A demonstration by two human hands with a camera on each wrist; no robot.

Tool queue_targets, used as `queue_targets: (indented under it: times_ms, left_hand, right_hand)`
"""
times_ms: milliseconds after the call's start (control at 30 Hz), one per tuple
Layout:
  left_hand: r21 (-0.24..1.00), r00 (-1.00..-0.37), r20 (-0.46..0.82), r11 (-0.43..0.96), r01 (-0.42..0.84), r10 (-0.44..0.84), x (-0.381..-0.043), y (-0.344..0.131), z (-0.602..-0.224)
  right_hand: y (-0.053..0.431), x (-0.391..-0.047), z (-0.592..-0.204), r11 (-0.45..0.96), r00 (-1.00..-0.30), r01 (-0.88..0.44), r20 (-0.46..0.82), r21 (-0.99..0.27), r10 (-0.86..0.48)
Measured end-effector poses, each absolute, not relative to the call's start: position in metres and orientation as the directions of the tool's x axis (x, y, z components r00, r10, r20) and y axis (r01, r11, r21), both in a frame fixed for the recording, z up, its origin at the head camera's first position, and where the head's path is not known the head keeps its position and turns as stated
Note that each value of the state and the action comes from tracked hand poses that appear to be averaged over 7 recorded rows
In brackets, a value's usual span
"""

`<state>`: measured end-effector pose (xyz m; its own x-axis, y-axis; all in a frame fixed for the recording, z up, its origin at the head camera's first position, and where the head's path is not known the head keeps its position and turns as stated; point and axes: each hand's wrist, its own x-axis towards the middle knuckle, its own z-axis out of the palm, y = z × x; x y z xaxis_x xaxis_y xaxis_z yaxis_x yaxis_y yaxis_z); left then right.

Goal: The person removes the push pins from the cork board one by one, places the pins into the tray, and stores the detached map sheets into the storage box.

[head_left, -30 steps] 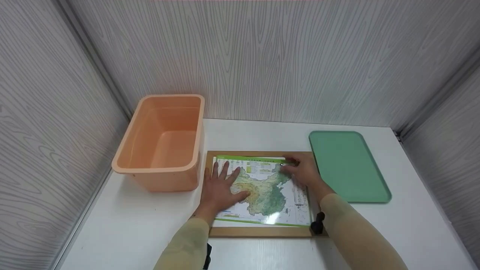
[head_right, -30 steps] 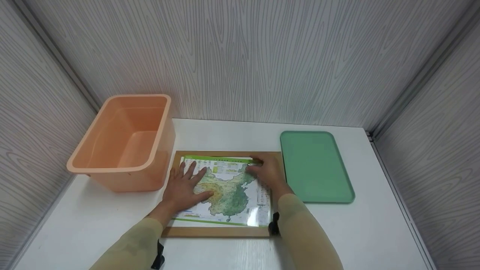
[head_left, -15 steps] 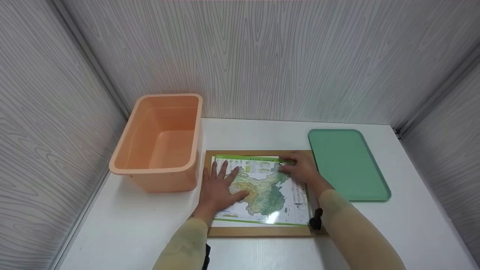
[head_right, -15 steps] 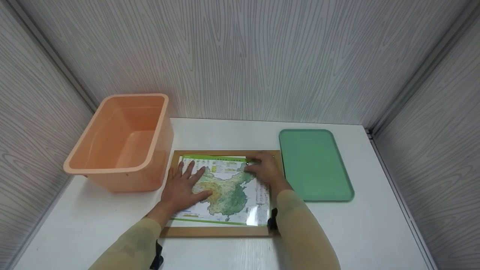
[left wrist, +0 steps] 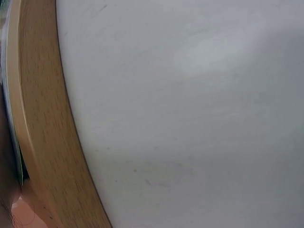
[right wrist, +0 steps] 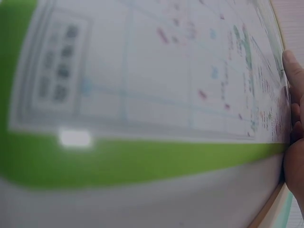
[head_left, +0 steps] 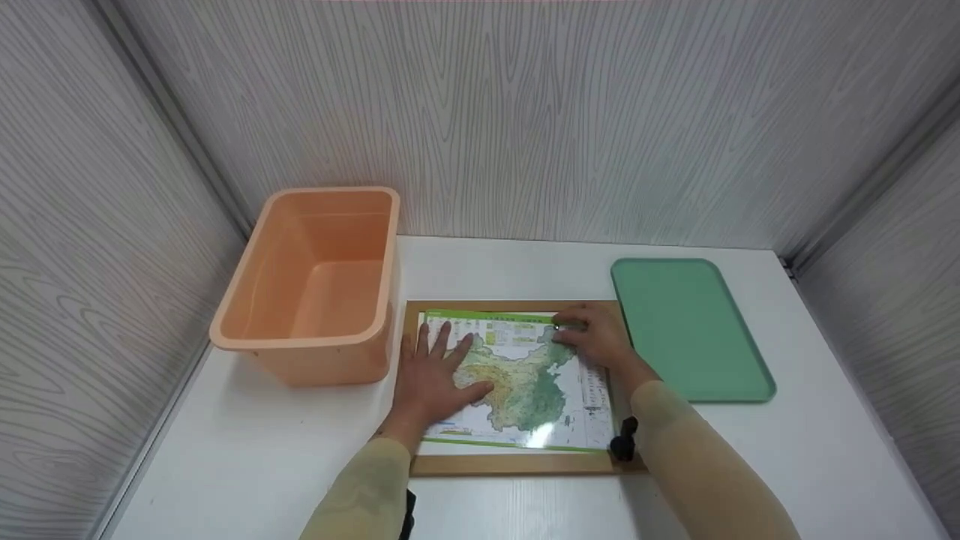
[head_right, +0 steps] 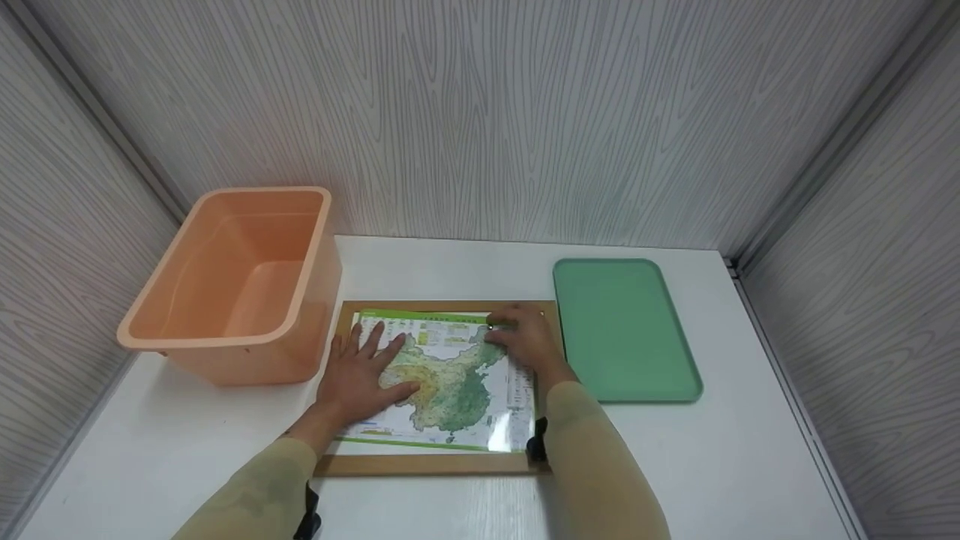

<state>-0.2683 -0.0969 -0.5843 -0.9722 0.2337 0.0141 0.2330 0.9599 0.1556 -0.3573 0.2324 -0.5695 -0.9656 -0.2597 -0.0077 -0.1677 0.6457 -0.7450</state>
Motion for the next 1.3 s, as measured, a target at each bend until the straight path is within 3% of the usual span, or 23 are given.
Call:
queue_targets:
  times_ms: [667, 1300]
  left_hand:
    - [0.146, -0.972, 0.022, 0.961, 0.234, 0.233, -0.2674, -0.0953, -0.5838]
    - [0.131, -0.974, -0.01, 0.966, 0.222, 0.225, -0.2674, -0.096, -0.5825]
  right_hand:
    - [0.2312, -0.3561, -0.5662, 0.655, -0.969, -0.146, -0.025, -0.741, -0.244]
    - [0.2302, -0.3564, -0.5686, 0.628, -0.955, -0.221, 0.036, -0.746, -0.293]
